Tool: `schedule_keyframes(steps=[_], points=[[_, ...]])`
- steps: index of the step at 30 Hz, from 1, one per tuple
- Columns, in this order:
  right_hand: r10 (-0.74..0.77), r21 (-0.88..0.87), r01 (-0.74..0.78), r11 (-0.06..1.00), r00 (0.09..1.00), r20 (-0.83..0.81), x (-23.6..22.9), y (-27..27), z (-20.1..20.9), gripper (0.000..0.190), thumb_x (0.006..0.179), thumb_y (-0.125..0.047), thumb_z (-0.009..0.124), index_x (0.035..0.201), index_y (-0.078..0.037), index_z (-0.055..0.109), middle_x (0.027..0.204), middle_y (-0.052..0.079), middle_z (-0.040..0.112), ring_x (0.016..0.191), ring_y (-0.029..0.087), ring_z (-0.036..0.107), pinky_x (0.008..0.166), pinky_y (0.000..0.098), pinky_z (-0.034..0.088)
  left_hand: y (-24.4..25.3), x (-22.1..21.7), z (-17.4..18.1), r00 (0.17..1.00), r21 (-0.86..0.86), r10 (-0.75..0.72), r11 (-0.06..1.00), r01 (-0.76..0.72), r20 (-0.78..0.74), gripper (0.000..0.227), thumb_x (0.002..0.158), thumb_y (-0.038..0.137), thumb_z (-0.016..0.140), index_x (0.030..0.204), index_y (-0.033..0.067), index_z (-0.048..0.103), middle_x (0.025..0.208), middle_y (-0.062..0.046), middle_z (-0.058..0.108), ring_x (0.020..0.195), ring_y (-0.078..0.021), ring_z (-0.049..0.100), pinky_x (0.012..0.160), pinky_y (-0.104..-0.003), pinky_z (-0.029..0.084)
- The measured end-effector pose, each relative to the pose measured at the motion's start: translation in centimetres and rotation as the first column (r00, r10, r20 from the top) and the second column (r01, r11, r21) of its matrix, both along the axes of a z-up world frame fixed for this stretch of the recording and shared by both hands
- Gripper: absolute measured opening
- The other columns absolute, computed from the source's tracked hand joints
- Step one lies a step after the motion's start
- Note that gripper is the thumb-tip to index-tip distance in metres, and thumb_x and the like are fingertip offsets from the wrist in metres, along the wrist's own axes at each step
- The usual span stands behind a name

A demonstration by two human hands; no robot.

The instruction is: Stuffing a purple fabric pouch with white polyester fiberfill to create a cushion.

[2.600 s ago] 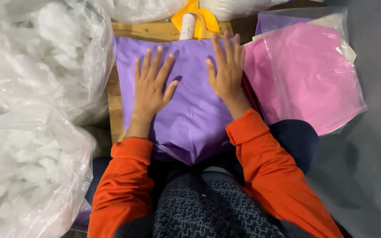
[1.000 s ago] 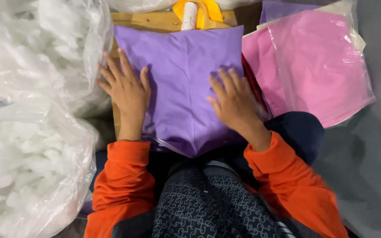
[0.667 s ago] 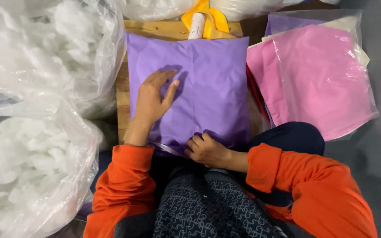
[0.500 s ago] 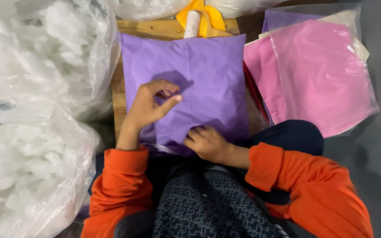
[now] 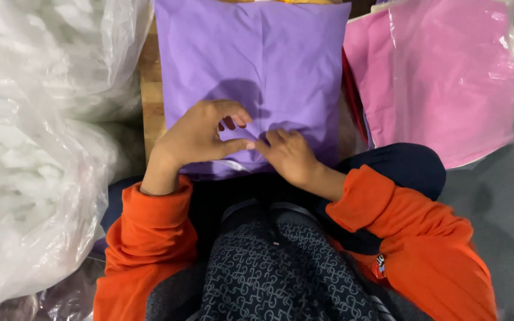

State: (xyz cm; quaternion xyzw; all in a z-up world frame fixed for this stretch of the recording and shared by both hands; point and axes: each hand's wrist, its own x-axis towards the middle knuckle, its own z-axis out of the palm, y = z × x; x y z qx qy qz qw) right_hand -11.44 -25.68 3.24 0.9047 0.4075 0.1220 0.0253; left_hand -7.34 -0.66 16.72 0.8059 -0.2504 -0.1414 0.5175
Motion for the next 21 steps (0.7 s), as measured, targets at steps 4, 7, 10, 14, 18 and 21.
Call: schedule_keyframes(steps=[4, 7, 10, 14, 18, 21], points=[[-0.160, 0.114, 0.200, 0.973, 0.944, -0.289, 3.3, -1.0, 3.1, 0.009, 0.082, -0.014, 0.074, 0.090, -0.015, 0.071, 0.078, 0.009, 0.061, 0.079, 0.030, 0.068, 0.062, 0.0384, 0.055, -1.0, -0.4, -0.7, 0.999, 0.006, -0.051, 0.999, 0.051, 0.020, 0.042, 0.075, 0.018, 0.089, 0.105, -0.0022, 0.070, 0.094, -0.024, 0.075, 0.086, -0.0424, 0.073, 0.073, -0.047, 0.059], [-0.215, 0.134, 0.309, 0.942, 0.857, -0.468, 6.8, -2.5, 6.9, 0.033, 0.081, -0.009, 0.077, 0.111, -0.021, 0.068, 0.092, 0.003, 0.063, 0.096, 0.027, 0.068, 0.084, 0.0406, 0.058, -1.2, -0.5, -1.1, 0.982, -0.062, -0.066, 0.995, 0.078, 0.175, 0.063, 0.066, 0.034, 0.096, 0.115, 0.0051, 0.070, 0.104, -0.023, 0.073, 0.102, -0.0485, 0.067, 0.090, -0.053, 0.055], [-0.179, 0.325, 0.334, 0.885, 0.888, -0.423, 9.3, -3.6, 8.3, 0.032, 0.082, -0.005, 0.080, 0.109, -0.018, 0.067, 0.094, 0.004, 0.062, 0.097, 0.031, 0.068, 0.083, 0.0440, 0.056, -1.2, 0.2, -3.1, 0.932, 0.099, -0.061, 0.995, 0.027, 0.359, 0.091, 0.048, 0.042, 0.101, 0.125, 0.0067, 0.068, 0.124, -0.020, 0.067, 0.121, -0.0443, 0.058, 0.105, -0.051, 0.048], [-0.220, 0.402, 0.389, 0.829, 0.888, -0.405, 7.9, -1.9, 10.5, 0.029, 0.083, -0.007, 0.082, 0.104, -0.015, 0.065, 0.095, 0.004, 0.063, 0.083, 0.024, 0.065, 0.073, 0.0385, 0.054, -0.7, 1.7, -8.2, 0.908, 0.422, -0.038, 0.893, -0.157, 0.418, 0.055, 0.064, 0.016, 0.086, 0.115, 0.0131, 0.065, 0.112, -0.008, 0.063, 0.100, -0.0316, 0.062, 0.084, -0.042, 0.053], [-0.138, 0.424, 0.193, 0.885, 0.978, -0.156, 3.0, 1.0, 9.2, 0.018, 0.088, -0.016, 0.078, 0.100, -0.017, 0.065, 0.097, 0.001, 0.055, 0.089, 0.024, 0.067, 0.075, 0.0360, 0.057, -0.4, 1.8, -7.3, 0.849, 0.265, 0.203, 0.892, -0.365, 0.487, 0.023, 0.071, 0.009, 0.078, 0.091, 0.0112, 0.067, 0.085, -0.008, 0.064, 0.081, -0.0318, 0.068, 0.071, -0.041, 0.057], [0.300, 0.299, -0.281, 0.912, 0.954, -0.016, 0.1, 2.5, 9.2, 0.011, 0.093, -0.023, 0.068, 0.084, -0.021, 0.062, 0.078, 0.000, 0.049, 0.067, 0.021, 0.059, 0.059, 0.0359, 0.049, 0.1, 1.7, -5.0, 0.798, 0.009, 0.395, 0.894, -0.448, 0.455, 0.025, 0.070, 0.001, 0.077, 0.090, 0.0104, 0.067, 0.083, -0.012, 0.062, 0.077, -0.0357, 0.066, 0.071, -0.045, 0.056]])
